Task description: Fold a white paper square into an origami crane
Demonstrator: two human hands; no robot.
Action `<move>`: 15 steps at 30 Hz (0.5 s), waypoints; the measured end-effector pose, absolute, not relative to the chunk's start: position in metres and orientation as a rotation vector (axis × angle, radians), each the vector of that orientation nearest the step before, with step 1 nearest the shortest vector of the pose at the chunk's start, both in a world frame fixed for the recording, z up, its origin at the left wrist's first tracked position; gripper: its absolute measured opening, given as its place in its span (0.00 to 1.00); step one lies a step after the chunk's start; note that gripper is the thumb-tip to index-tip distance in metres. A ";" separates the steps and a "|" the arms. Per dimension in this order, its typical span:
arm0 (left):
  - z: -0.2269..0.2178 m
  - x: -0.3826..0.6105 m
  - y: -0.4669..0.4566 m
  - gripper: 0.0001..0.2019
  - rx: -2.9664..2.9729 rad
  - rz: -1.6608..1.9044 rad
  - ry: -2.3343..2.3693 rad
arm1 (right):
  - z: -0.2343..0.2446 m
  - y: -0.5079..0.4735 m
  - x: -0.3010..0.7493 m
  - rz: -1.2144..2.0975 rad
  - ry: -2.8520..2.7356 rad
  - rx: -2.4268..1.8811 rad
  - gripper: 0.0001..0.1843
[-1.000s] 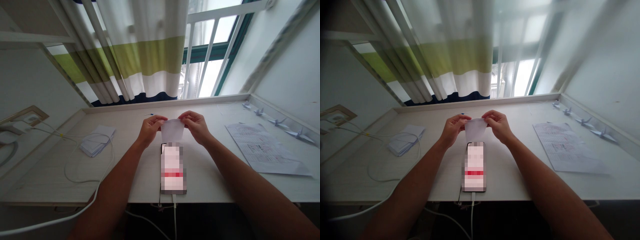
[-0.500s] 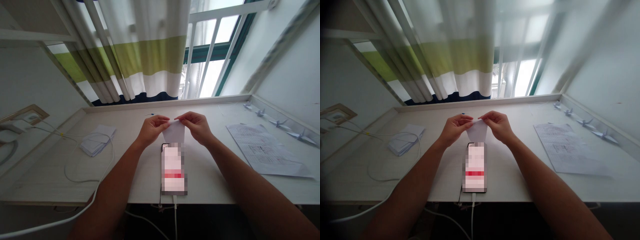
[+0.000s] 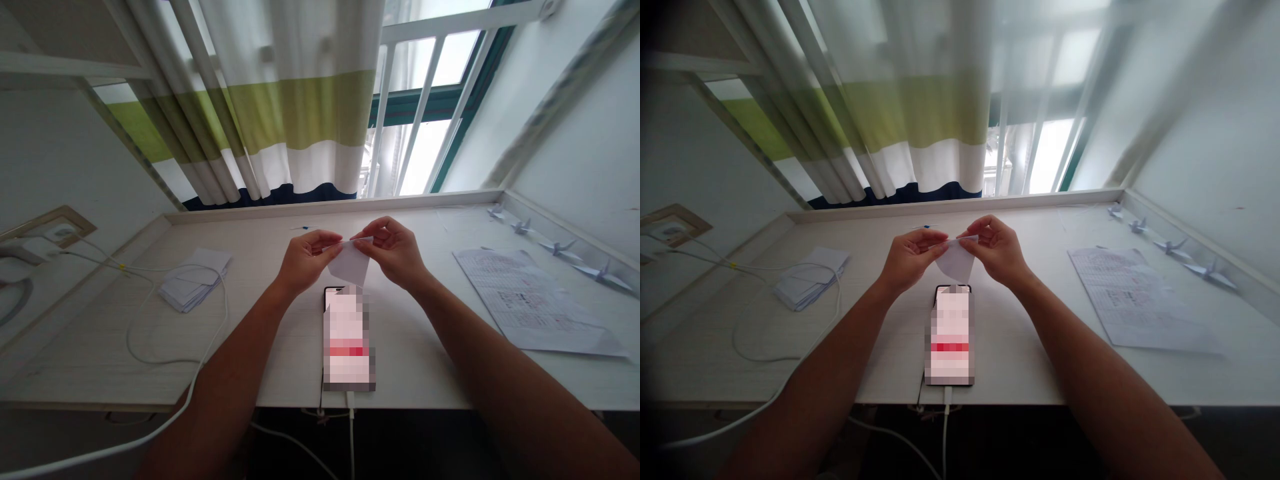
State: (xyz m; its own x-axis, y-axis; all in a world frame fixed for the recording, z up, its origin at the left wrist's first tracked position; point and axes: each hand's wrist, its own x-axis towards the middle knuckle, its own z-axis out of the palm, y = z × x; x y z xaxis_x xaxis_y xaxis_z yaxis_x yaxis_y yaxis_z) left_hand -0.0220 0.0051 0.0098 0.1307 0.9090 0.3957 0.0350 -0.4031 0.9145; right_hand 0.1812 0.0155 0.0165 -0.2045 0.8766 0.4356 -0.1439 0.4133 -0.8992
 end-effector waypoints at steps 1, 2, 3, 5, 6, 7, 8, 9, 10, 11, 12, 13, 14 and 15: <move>0.010 -0.022 0.005 0.15 1.622 1.362 0.949 | 0.017 0.014 0.181 1.059 -1.498 -0.695 0.19; 0.010 -0.022 0.005 0.15 1.638 1.346 0.960 | 0.018 0.013 0.181 1.046 -1.516 -0.704 0.19; 0.010 -0.022 0.004 0.14 1.655 1.334 0.971 | 0.019 0.012 0.180 1.037 -1.532 -0.714 0.19; 0.010 -0.022 0.004 0.14 1.689 1.327 0.997 | 0.020 0.011 0.180 1.021 -1.555 -0.732 0.19; 0.010 -0.022 0.004 0.14 1.705 1.329 1.009 | 0.019 0.011 0.180 1.015 -1.560 -0.739 0.20; 0.010 -0.022 0.003 0.13 1.717 1.333 1.020 | 0.019 0.011 0.180 1.014 -1.561 -0.741 0.20; 0.010 -0.022 0.003 0.13 1.722 1.338 1.030 | 0.019 0.011 0.180 1.014 -1.552 -0.740 0.20; 0.010 -0.022 0.003 0.13 1.721 1.342 1.040 | 0.018 0.011 0.180 1.021 -1.541 -0.735 0.20; 0.010 -0.022 0.003 0.13 1.718 1.347 1.051 | 0.018 0.012 0.181 1.031 -1.526 -0.728 0.19; 0.010 -0.022 0.003 0.13 1.714 1.356 1.063 | 0.019 0.012 0.181 1.044 -1.507 -0.722 0.19; 0.010 -0.022 0.003 0.13 1.712 1.368 1.077 | 0.019 0.012 0.181 1.055 -1.485 -0.719 0.18; 0.009 -0.022 0.003 0.13 1.715 1.382 1.090 | 0.020 0.012 0.181 1.064 -1.462 -0.718 0.18; 0.009 -0.023 0.003 0.13 1.721 1.395 1.100 | 0.020 0.012 0.181 1.072 -1.439 -0.720 0.18; 0.009 -0.023 0.003 0.12 1.727 1.407 1.105 | 0.021 0.012 0.181 1.077 -1.421 -0.722 0.18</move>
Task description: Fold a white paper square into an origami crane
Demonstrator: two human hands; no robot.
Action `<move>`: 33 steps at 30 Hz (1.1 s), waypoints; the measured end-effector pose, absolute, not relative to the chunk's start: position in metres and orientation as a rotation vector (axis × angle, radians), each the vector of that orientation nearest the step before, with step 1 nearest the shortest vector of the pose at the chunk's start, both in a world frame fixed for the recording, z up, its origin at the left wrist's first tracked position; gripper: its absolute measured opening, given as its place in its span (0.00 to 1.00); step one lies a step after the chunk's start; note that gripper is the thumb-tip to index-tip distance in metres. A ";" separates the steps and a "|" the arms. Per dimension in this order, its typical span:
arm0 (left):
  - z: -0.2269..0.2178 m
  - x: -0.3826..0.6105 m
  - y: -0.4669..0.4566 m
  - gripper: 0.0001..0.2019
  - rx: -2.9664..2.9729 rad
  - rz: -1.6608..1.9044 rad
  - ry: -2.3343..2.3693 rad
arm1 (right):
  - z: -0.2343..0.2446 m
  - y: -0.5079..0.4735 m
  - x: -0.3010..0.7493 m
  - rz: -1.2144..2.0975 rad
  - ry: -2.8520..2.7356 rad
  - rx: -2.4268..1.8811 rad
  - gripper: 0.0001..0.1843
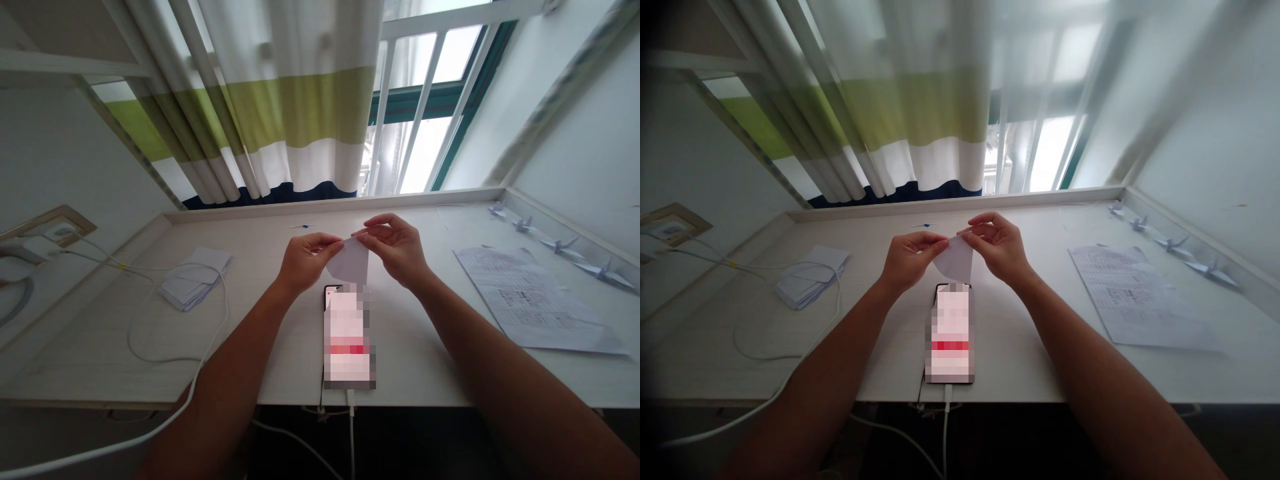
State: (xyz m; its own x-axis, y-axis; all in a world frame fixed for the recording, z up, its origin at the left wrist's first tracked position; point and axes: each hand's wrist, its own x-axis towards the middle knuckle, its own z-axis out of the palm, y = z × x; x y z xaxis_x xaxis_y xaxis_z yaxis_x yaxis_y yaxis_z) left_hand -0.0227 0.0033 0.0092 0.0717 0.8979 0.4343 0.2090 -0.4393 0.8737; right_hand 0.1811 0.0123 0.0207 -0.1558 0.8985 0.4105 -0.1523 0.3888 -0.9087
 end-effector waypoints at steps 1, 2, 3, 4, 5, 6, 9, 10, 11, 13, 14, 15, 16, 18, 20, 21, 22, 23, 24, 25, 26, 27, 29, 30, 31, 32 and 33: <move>0.009 -0.023 0.003 0.12 1.733 1.415 1.105 | 0.021 0.012 0.181 1.076 -1.407 -0.722 0.18; 0.009 -0.023 0.004 0.12 1.736 1.418 1.103 | 0.021 0.013 0.181 1.073 -1.401 -0.721 0.18; 0.009 -0.023 0.003 0.12 1.737 1.417 1.100 | 0.021 0.013 0.181 1.070 -1.404 -0.717 0.18; 0.010 -0.022 0.003 0.12 1.738 1.414 1.097 | 0.021 0.013 0.181 1.065 -1.412 -0.713 0.18; 0.010 -0.022 0.003 0.12 1.741 1.408 1.096 | 0.020 0.014 0.181 1.057 -1.429 -0.710 0.18; 0.011 -0.021 0.002 0.12 1.750 1.401 1.096 | 0.020 0.014 0.181 1.045 -1.455 -0.709 0.18; 0.012 -0.020 -0.001 0.11 1.837 1.393 1.081 | 0.018 0.015 0.182 0.978 -1.583 -0.725 0.16; 0.012 -0.019 -0.002 0.11 1.882 1.399 1.067 | 0.017 0.015 0.183 0.953 -1.635 -0.733 0.15; 0.011 -0.019 -0.003 0.10 1.924 1.408 1.050 | 0.017 0.015 0.183 0.931 -1.682 -0.740 0.14; 0.010 -0.020 -0.003 0.09 1.980 1.418 1.026 | 0.017 0.014 0.183 0.894 -1.746 -0.748 0.12; 0.010 -0.020 -0.003 0.09 1.991 1.416 1.023 | 0.018 0.013 0.183 0.877 -1.763 -0.752 0.11; 0.009 -0.020 -0.003 0.09 1.990 1.412 1.024 | 0.019 0.013 0.183 0.858 -1.773 -0.756 0.11; 0.009 -0.021 -0.003 0.09 1.985 1.405 1.026 | 0.020 0.012 0.183 0.836 -1.781 -0.762 0.11; 0.010 -0.022 -0.003 0.09 1.972 1.388 1.035 | 0.021 0.012 0.185 0.795 -1.798 -0.771 0.11; 0.011 -0.022 -0.002 0.09 1.959 1.383 1.060 | 0.022 0.013 0.187 0.760 -1.810 -0.768 0.10; 0.011 -0.022 -0.002 0.09 1.953 1.383 1.076 | 0.023 0.014 0.189 0.742 -1.810 -0.765 0.10; 0.011 -0.023 -0.001 0.09 1.946 1.387 1.091 | 0.023 0.015 0.191 0.724 -1.807 -0.764 0.09; 0.011 -0.023 -0.001 0.09 1.939 1.394 1.104 | 0.022 0.017 0.192 0.706 -1.800 -0.767 0.09; 0.011 -0.023 0.000 0.09 1.932 1.400 1.113 | 0.022 0.018 0.194 0.696 -1.793 -0.773 0.08; 0.011 -0.023 0.000 0.09 1.925 1.405 1.118 | 0.022 0.020 0.195 0.698 -1.788 -0.779 0.08; 0.011 -0.023 0.001 0.09 1.918 1.409 1.120 | 0.021 0.021 0.196 0.712 -1.784 -0.782 0.08; 0.011 -0.023 0.001 0.09 1.909 1.414 1.124 | 0.021 0.023 0.197 0.735 -1.773 -0.780 0.09; 0.011 -0.024 0.003 0.09 1.879 1.430 1.144 | 0.021 0.025 0.198 0.783 -1.727 -0.775 0.09; 0.012 -0.025 0.003 0.09 1.855 1.441 1.157 | 0.021 0.026 0.199 0.793 -1.685 -0.775 0.09; 0.012 -0.025 0.004 0.09 1.829 1.453 1.169 | 0.021 0.027 0.199 0.790 -1.627 -0.777 0.09; 0.012 -0.026 0.005 0.09 1.804 1.464 1.177 | 0.022 0.027 0.199 0.776 -1.564 -0.783 0.09; 0.012 -0.026 0.005 0.10 1.785 1.470 1.180 | 0.022 0.027 0.199 0.759 -1.508 -0.789 0.09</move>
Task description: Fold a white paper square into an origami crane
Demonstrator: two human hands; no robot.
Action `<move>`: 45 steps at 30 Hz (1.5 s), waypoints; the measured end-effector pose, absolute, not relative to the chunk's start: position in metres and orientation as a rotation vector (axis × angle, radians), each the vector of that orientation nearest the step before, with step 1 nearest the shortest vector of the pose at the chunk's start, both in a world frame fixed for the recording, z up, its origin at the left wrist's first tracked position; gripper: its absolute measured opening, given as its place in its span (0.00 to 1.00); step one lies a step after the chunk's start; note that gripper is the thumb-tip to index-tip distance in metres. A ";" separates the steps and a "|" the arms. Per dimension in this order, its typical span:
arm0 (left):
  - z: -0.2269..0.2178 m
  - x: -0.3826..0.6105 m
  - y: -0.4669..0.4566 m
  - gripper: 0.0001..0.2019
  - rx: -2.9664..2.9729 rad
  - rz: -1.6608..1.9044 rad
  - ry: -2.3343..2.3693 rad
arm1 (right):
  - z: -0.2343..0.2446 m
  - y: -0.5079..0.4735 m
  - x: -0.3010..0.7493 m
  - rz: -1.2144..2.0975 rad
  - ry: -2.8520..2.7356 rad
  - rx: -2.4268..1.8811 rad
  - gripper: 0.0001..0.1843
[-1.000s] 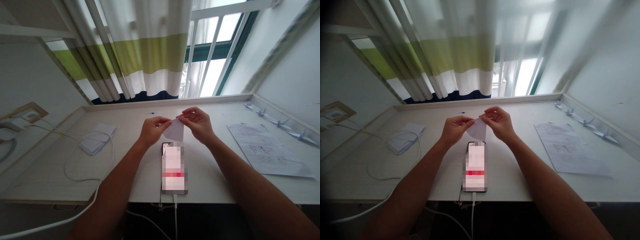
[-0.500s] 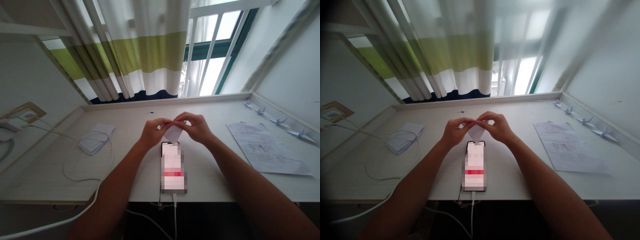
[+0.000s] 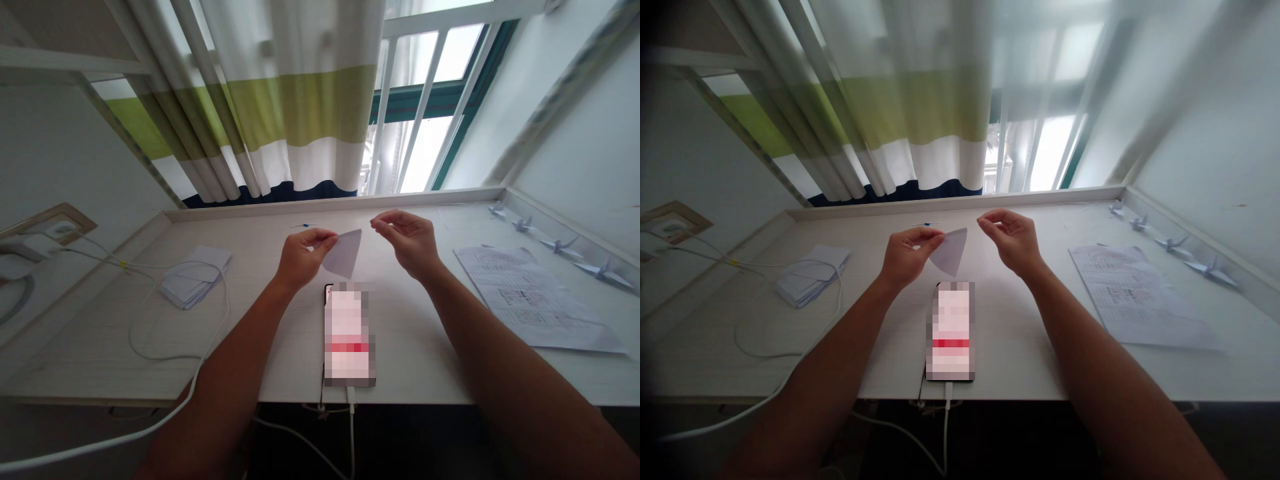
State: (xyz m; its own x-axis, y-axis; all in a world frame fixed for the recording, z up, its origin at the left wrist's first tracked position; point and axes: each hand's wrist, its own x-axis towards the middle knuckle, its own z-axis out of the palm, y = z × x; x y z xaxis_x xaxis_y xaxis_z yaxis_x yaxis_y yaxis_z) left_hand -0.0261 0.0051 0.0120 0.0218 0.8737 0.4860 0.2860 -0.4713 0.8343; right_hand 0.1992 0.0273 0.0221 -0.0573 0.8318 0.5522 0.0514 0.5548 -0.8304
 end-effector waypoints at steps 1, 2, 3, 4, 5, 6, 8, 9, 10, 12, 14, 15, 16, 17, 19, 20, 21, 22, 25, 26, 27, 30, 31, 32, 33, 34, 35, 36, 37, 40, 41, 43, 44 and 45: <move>0.012 -0.026 0.005 0.10 1.777 1.468 1.181 | 0.022 0.027 0.199 0.751 -1.471 -0.793 0.10; 0.011 -0.026 0.005 0.10 1.783 1.459 1.178 | 0.023 0.026 0.198 0.758 -1.465 -0.792 0.10; 0.010 -0.025 0.005 0.10 1.801 1.444 1.170 | 0.023 0.025 0.196 0.778 -1.499 -0.788 0.11; 0.009 -0.024 0.004 0.10 1.827 1.424 1.155 | 0.023 0.023 0.194 0.803 -1.565 -0.782 0.12; 0.008 -0.023 0.003 0.11 1.854 1.404 1.136 | 0.022 0.021 0.193 0.828 -1.650 -0.777 0.13; 0.007 -0.022 0.002 0.11 1.875 1.385 1.112 | 0.022 0.020 0.191 0.837 -1.729 -0.778 0.13; 0.007 -0.020 0.000 0.12 1.889 1.354 1.078 | 0.021 0.017 0.189 0.826 -1.819 -0.801 0.12; 0.007 -0.020 -0.001 0.12 1.883 1.342 1.073 | 0.020 0.017 0.188 0.810 -1.835 -0.817 0.12; 0.008 -0.020 -0.001 0.12 1.871 1.332 1.077 | 0.020 0.017 0.188 0.795 -1.837 -0.831 0.12; 0.009 -0.021 0.000 0.13 1.836 1.320 1.093 | 0.020 0.017 0.189 0.761 -1.829 -0.843 0.12; 0.010 -0.023 0.001 0.14 1.807 1.311 1.101 | 0.021 0.018 0.191 0.736 -1.819 -0.835 0.12; 0.010 -0.024 0.002 0.15 1.803 1.304 1.099 | 0.021 0.018 0.192 0.728 -1.814 -0.829 0.11; 0.011 -0.025 0.003 0.15 1.809 1.296 1.093 | 0.021 0.019 0.193 0.723 -1.811 -0.825 0.11; 0.011 -0.026 0.004 0.15 1.826 1.289 1.087 | 0.021 0.020 0.194 0.722 -1.810 -0.823 0.10; 0.011 -0.029 0.006 0.15 1.867 1.291 1.094 | 0.020 0.023 0.198 0.727 -1.799 -0.832 0.10; 0.011 -0.031 0.007 0.16 1.873 1.315 1.112 | 0.020 0.026 0.200 0.728 -1.784 -0.842 0.10; 0.012 -0.033 0.008 0.16 1.863 1.359 1.140 | 0.019 0.028 0.203 0.724 -1.762 -0.854 0.10; 0.012 -0.035 0.009 0.16 1.848 1.415 1.173 | 0.018 0.031 0.205 0.713 -1.727 -0.871 0.10; 0.013 -0.039 0.011 0.15 1.893 1.573 1.225 | 0.018 0.034 0.208 0.641 -1.663 -0.896 0.10; 0.013 -0.038 0.011 0.14 1.973 1.582 1.209 | 0.019 0.033 0.207 0.633 -1.684 -0.888 0.10; 0.012 -0.036 0.011 0.15 2.070 1.564 1.173 | 0.019 0.031 0.205 0.634 -1.733 -0.884 0.10; 0.007 -0.027 0.010 0.10 2.224 1.502 1.040 | 0.020 0.023 0.195 0.648 -1.834 -0.820 0.09; 0.004 -0.024 0.009 0.07 2.222 1.508 1.002 | 0.019 0.021 0.192 0.642 -1.838 -0.812 0.09; 0.002 -0.021 0.009 0.06 2.201 1.513 0.988 | 0.019 0.019 0.190 0.642 -1.844 -0.805 0.08; 0.000 -0.019 0.009 0.06 2.195 1.512 0.981 | 0.019 0.018 0.188 0.645 -1.850 -0.798 0.08; -0.001 -0.017 0.009 0.06 2.204 1.509 0.976 | 0.018 0.017 0.188 0.648 -1.858 -0.794 0.07; -0.002 -0.016 0.009 0.05 2.229 1.500 0.979 | 0.018 0.017 0.187 0.650 -1.869 -0.789 0.06; -0.002 -0.016 0.009 0.05 2.272 1.485 0.985 | 0.018 0.017 0.187 0.646 -1.881 -0.781 0.05; -0.001 -0.016 0.008 0.05 2.325 1.468 0.995 | 0.018 0.017 0.187 0.630 -1.896 -0.771 0.04; 0.002 -0.017 0.006 0.06 2.464 1.407 1.045 | 0.020 0.016 0.187 0.503 -1.946 -0.740 0.02; 0.003 -0.018 0.005 0.06 2.490 1.389 1.053 | 0.021 0.015 0.187 0.450 -1.964 -0.730 0.03; 0.005 -0.019 0.003 0.06 2.504 1.365 1.048 | 0.022 0.013 0.186 0.360 -1.995 -0.710 0.04; 0.005 -0.019 0.003 0.06 2.502 1.356 1.037 | 0.022 0.013 0.185 0.330 -2.010 -0.702 0.04; 0.006 -0.020 0.003 0.06 2.500 1.348 1.028 | 0.023 0.012 0.185 0.305 -2.025 -0.698 0.05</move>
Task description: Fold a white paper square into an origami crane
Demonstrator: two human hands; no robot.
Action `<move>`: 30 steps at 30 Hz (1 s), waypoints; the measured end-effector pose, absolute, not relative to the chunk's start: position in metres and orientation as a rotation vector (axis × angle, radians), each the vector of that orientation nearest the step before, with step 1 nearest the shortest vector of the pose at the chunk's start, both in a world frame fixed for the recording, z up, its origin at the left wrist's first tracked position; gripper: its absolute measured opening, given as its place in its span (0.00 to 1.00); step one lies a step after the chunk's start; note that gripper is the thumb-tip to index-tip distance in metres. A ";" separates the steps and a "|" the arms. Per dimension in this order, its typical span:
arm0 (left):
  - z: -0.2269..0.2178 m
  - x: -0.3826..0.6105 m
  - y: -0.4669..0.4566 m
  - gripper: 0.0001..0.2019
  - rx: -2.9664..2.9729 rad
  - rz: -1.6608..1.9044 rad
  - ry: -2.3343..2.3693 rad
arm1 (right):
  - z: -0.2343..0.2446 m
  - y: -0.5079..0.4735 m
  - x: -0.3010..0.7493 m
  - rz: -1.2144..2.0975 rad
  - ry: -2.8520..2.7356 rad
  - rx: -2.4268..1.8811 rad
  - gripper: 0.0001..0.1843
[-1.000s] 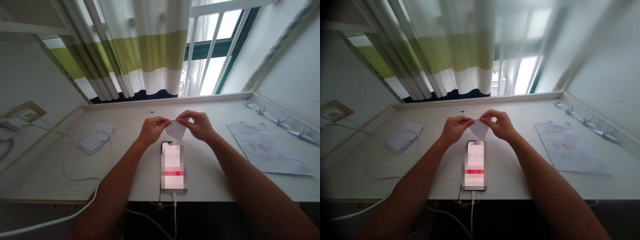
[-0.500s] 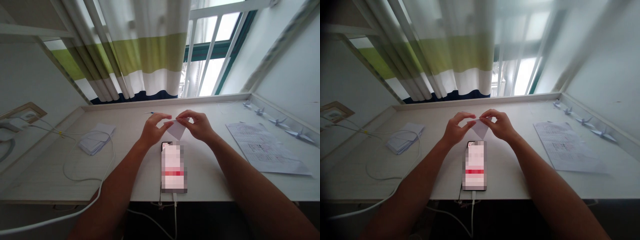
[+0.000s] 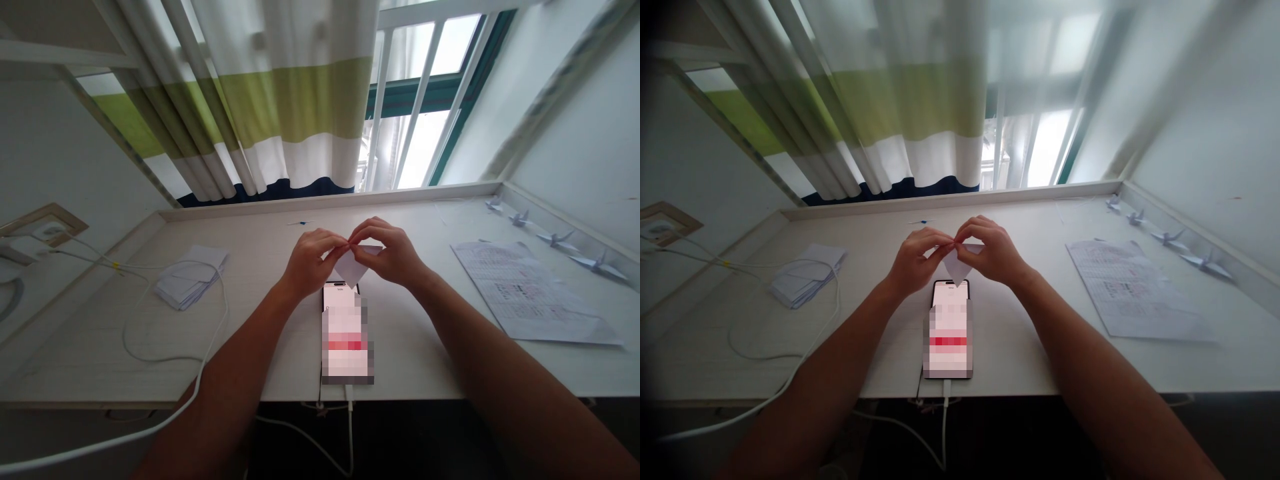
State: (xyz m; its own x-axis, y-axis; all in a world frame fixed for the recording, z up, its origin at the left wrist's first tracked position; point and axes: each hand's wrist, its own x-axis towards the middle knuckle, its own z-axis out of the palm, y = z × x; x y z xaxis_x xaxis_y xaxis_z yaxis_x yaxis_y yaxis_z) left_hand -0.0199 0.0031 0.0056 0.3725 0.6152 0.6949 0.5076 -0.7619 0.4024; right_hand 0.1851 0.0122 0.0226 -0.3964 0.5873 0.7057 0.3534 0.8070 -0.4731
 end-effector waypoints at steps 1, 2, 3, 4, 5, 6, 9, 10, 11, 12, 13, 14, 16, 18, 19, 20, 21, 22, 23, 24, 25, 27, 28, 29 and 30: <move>0.006 -0.021 0.003 0.06 2.503 1.336 1.027 | 0.023 0.012 0.185 0.284 -2.039 -0.697 0.05; 0.006 -0.021 0.003 0.06 2.509 1.323 1.034 | 0.023 0.011 0.185 0.265 -2.049 -0.698 0.05; 0.007 -0.022 0.004 0.05 2.518 1.312 1.047 | 0.024 0.011 0.185 0.249 -2.056 -0.702 0.05; 0.007 -0.022 0.004 0.05 2.529 1.300 1.059 | 0.024 0.011 0.186 0.238 -2.062 -0.706 0.05; 0.008 -0.023 0.004 0.05 2.539 1.294 1.069 | 0.024 0.012 0.187 0.232 -2.068 -0.710 0.05; 0.008 -0.024 0.004 0.05 2.546 1.289 1.076 | 0.025 0.012 0.188 0.230 -2.073 -0.714 0.05; 0.009 -0.028 0.006 0.05 2.551 1.283 1.111 | 0.026 0.015 0.193 0.234 -2.082 -0.745 0.05; 0.009 -0.030 0.007 0.05 2.546 1.288 1.134 | 0.026 0.017 0.196 0.234 -2.080 -0.761 0.05; 0.009 -0.032 0.009 0.05 2.537 1.301 1.158 | 0.026 0.019 0.200 0.231 -2.072 -0.782 0.05; 0.010 -0.035 0.011 0.05 2.525 1.324 1.180 | 0.027 0.021 0.203 0.226 -2.063 -0.802 0.05; 0.010 -0.038 0.012 0.05 2.514 1.346 1.201 | 0.027 0.023 0.207 0.216 -2.045 -0.826 0.05; 0.010 -0.041 0.014 0.06 2.502 1.375 1.221 | 0.027 0.025 0.210 0.203 -2.019 -0.850 0.05; 0.011 -0.046 0.016 0.05 2.497 1.397 1.261 | 0.028 0.027 0.213 0.182 -1.952 -0.870 0.05; 0.012 -0.047 0.017 0.06 2.515 1.384 1.285 | 0.028 0.026 0.211 0.173 -1.925 -0.843 0.04; 0.012 -0.046 0.016 0.06 2.535 1.355 1.283 | 0.027 0.025 0.208 0.178 -1.946 -0.815 0.05; 0.012 -0.045 0.015 0.06 2.553 1.327 1.274 | 0.026 0.023 0.205 0.195 -1.996 -0.780 0.06; 0.012 -0.043 0.014 0.06 2.572 1.292 1.256 | 0.025 0.022 0.200 0.222 -2.058 -0.741 0.06; 0.011 -0.041 0.012 0.06 2.584 1.272 1.236 | 0.024 0.020 0.196 0.227 -2.104 -0.715 0.05; 0.011 -0.039 0.011 0.06 2.589 1.266 1.220 | 0.022 0.019 0.192 0.214 -2.126 -0.714 0.04; 0.011 -0.037 0.010 0.06 2.592 1.268 1.207 | 0.021 0.017 0.189 0.208 -2.124 -0.720 0.04; 0.011 -0.036 0.009 0.07 2.594 1.276 1.195 | 0.020 0.016 0.187 0.205 -2.125 -0.727 0.04; 0.011 -0.034 0.008 0.07 2.595 1.302 1.157 | 0.018 0.015 0.185 0.205 -2.124 -0.735 0.04; 0.011 -0.033 0.008 0.06 2.594 1.316 1.134 | 0.017 0.015 0.184 0.207 -2.126 -0.734 0.04; 0.011 -0.032 0.008 0.06 2.592 1.329 1.116 | 0.017 0.015 0.184 0.207 -2.125 -0.733 0.04; 0.011 -0.032 0.007 0.06 2.586 1.343 1.109 | 0.017 0.014 0.184 0.204 -2.117 -0.734 0.05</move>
